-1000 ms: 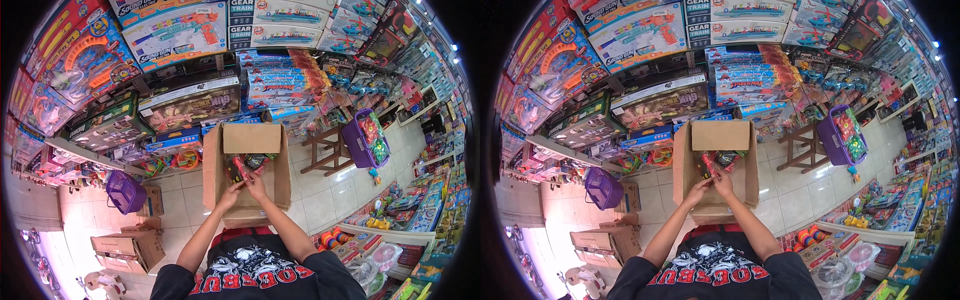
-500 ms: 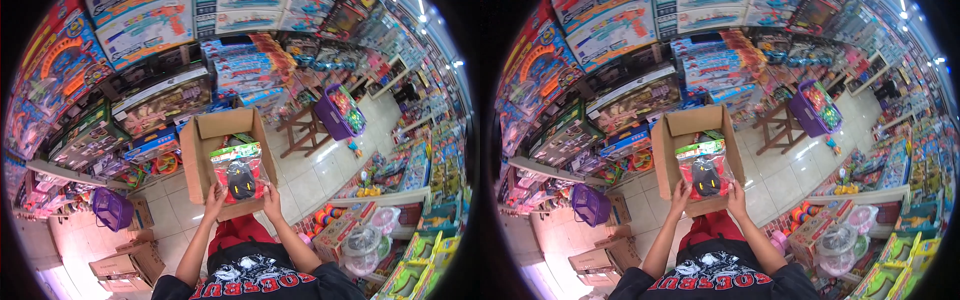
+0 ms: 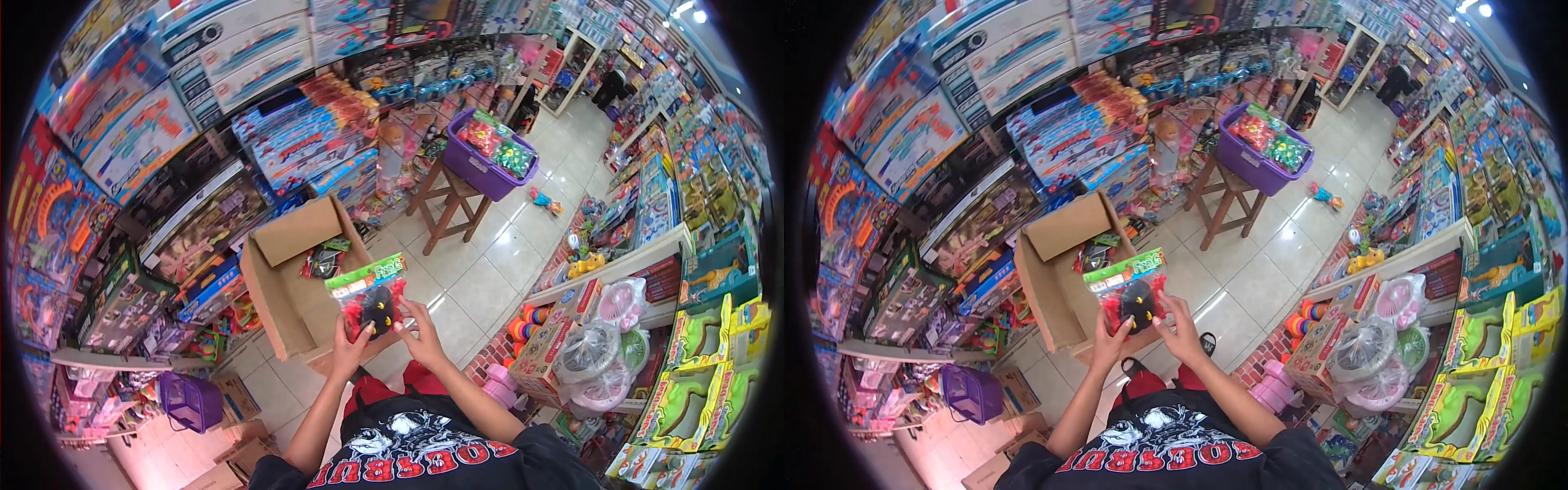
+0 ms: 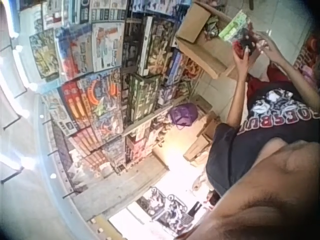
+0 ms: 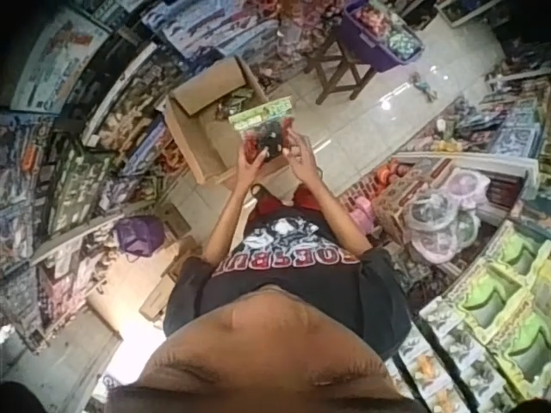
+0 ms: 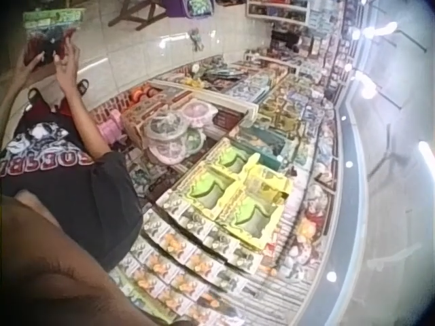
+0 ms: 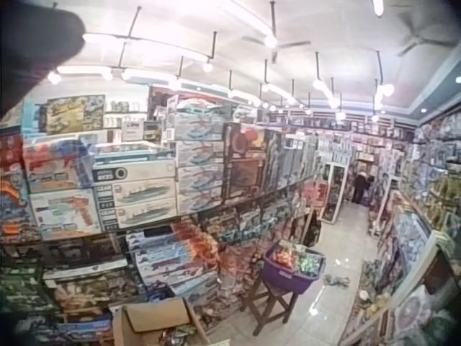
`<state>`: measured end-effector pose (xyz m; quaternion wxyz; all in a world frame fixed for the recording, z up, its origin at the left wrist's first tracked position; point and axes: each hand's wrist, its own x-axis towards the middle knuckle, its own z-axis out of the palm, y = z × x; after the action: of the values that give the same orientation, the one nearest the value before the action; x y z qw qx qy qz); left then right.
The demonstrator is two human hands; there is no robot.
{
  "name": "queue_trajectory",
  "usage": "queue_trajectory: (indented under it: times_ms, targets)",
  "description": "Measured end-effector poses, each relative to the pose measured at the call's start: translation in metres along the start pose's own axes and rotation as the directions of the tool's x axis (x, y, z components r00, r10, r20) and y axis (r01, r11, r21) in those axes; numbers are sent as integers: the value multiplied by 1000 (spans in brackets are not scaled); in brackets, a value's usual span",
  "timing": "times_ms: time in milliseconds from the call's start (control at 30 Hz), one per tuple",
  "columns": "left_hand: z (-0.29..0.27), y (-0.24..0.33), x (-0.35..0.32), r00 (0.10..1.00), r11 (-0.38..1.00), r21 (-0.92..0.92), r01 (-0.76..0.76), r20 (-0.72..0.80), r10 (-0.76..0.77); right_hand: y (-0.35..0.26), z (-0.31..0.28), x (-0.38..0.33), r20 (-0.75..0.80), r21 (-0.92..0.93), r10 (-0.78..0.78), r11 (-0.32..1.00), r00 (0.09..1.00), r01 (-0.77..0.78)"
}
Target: Transferring packaged toys from a purple plastic basket into a cardboard box and vice versa.
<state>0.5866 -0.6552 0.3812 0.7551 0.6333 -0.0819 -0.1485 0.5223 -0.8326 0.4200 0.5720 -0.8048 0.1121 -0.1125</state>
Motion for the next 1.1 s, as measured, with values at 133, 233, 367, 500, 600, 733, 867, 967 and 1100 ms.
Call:
queue_trajectory:
  times_ms: [133, 233, 367, 500, 600, 733, 867, 967, 1100]
  targets:
    - [53, 7, 3, 994, 985, 170, 41, 92, -57, 16, -34, 2, 68, 116, 59, 991, 996, -67]
    - [92, 6, 5, 975, 977, 210, -38, 221, -10, 28, -63, 5, 60, 139, 79, 987, 995, -86]
    - [147, 15, 10, 940, 886, 417, -203, 335, 58, 43, -109, 10, 70, 337, 173, 923, 982, -187]
    - [192, 24, 28, 776, 807, 406, -429, 623, 100, 77, -162, 20, 98, 452, 367, 812, 925, -371]
    - [216, 20, 39, 741, 858, 369, -359, 671, 21, 74, -205, 25, -118, 387, 321, 887, 940, -254]
    - [245, 14, 55, 823, 878, 417, -236, 567, -48, 74, -248, 25, -93, 581, 379, 772, 921, -258]
    - [262, 3, 78, 850, 899, 424, -111, 509, -135, 72, -277, 14, -84, 765, 393, 614, 916, -194]
    - [269, -9, 100, 820, 972, 167, 164, 526, -228, 68, -285, 14, -83, 786, 419, 585, 904, -199]
    - [293, 4, 134, 753, 926, 169, 337, 543, -373, 83, -297, 31, -34, 762, 432, 594, 901, -257]
